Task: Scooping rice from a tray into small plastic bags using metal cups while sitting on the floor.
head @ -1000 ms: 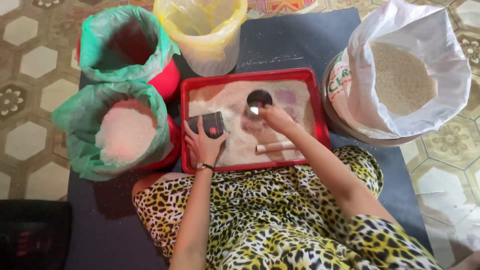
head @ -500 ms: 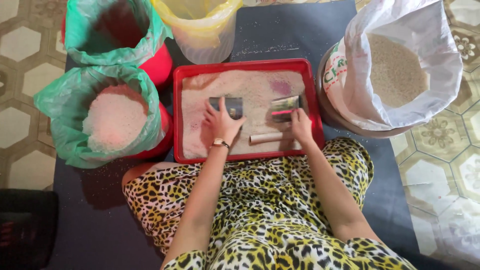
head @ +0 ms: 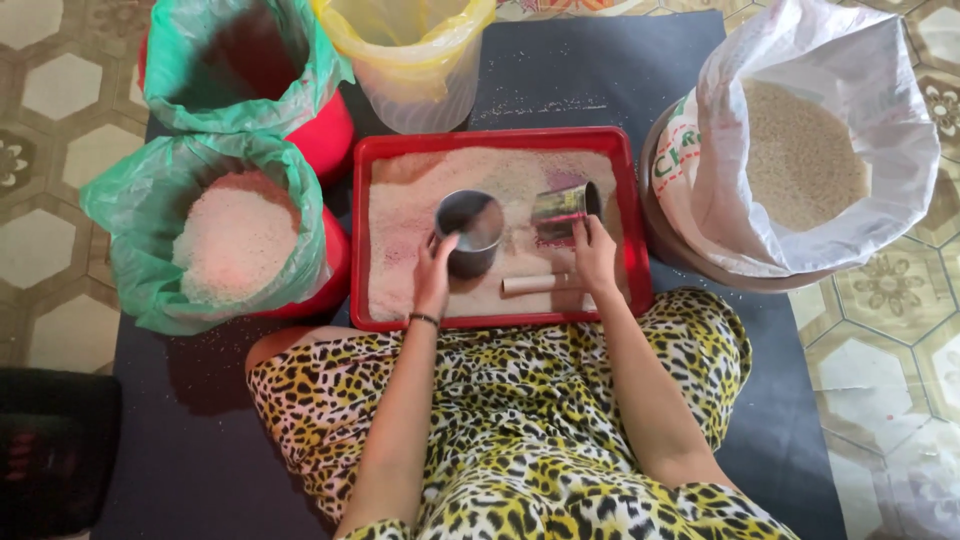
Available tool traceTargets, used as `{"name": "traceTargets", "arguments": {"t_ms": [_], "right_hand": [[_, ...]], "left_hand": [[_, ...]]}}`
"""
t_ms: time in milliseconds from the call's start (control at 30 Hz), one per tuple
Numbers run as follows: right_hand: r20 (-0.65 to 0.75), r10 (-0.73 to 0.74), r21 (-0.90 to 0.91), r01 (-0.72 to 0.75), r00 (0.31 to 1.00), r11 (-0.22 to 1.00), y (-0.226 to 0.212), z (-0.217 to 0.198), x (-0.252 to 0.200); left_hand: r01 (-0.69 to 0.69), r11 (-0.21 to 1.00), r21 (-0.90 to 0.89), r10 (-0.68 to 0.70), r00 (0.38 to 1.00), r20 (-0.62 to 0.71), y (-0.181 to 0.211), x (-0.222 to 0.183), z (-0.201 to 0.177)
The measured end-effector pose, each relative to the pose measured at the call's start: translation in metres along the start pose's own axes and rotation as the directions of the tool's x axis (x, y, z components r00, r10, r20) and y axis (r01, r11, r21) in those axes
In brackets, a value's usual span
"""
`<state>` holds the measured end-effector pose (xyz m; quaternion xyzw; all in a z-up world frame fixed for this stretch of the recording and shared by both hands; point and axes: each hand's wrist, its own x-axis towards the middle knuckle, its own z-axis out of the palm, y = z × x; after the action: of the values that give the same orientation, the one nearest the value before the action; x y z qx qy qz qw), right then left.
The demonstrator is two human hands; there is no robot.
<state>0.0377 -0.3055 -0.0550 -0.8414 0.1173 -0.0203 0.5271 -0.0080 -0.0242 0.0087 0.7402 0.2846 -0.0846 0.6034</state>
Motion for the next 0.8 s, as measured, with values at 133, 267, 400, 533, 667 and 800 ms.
{"name": "traceTargets", "arguments": {"t_ms": [133, 267, 400, 533, 667, 800], "right_hand": [[0.006, -0.468, -0.563, 0.39, 0.884, 0.729, 0.006, -0.002, -0.001], [0.311, -0.638, -0.507, 0.69, 0.705, 0.516, 0.003, 0.026, 0.001], [0.406, -0.643, -0.412, 0.758, 0.649, 0.505, -0.025, 0.052, -0.03], [0.348, -0.594, -0.253, 0.682, 0.726, 0.686, -0.044, 0.05, -0.04], [0.425, -0.458, -0.489, 0.624, 0.78, 0.609, -0.046, 0.013, -0.035], [0.509, -0.222, -0.687, 0.548, 0.832, 0.477, 0.017, 0.004, -0.024]], "left_hand": [[-0.086, 0.894, -0.44, 0.024, 0.989, -0.144, -0.008, -0.021, -0.007], [-0.167, 0.832, -0.528, 0.0, 0.953, -0.302, -0.014, -0.028, -0.017], [-0.19, 0.873, -0.45, 0.009, 0.928, -0.373, -0.008, -0.02, -0.021], [-0.513, 0.839, -0.181, 0.414, 0.819, -0.398, 0.016, -0.018, -0.027], [-0.756, 0.631, 0.173, 0.764, 0.567, -0.308, 0.06, -0.029, -0.032], [-0.795, 0.516, 0.318, 0.856, 0.478, -0.195, 0.101, -0.04, -0.031]]}}
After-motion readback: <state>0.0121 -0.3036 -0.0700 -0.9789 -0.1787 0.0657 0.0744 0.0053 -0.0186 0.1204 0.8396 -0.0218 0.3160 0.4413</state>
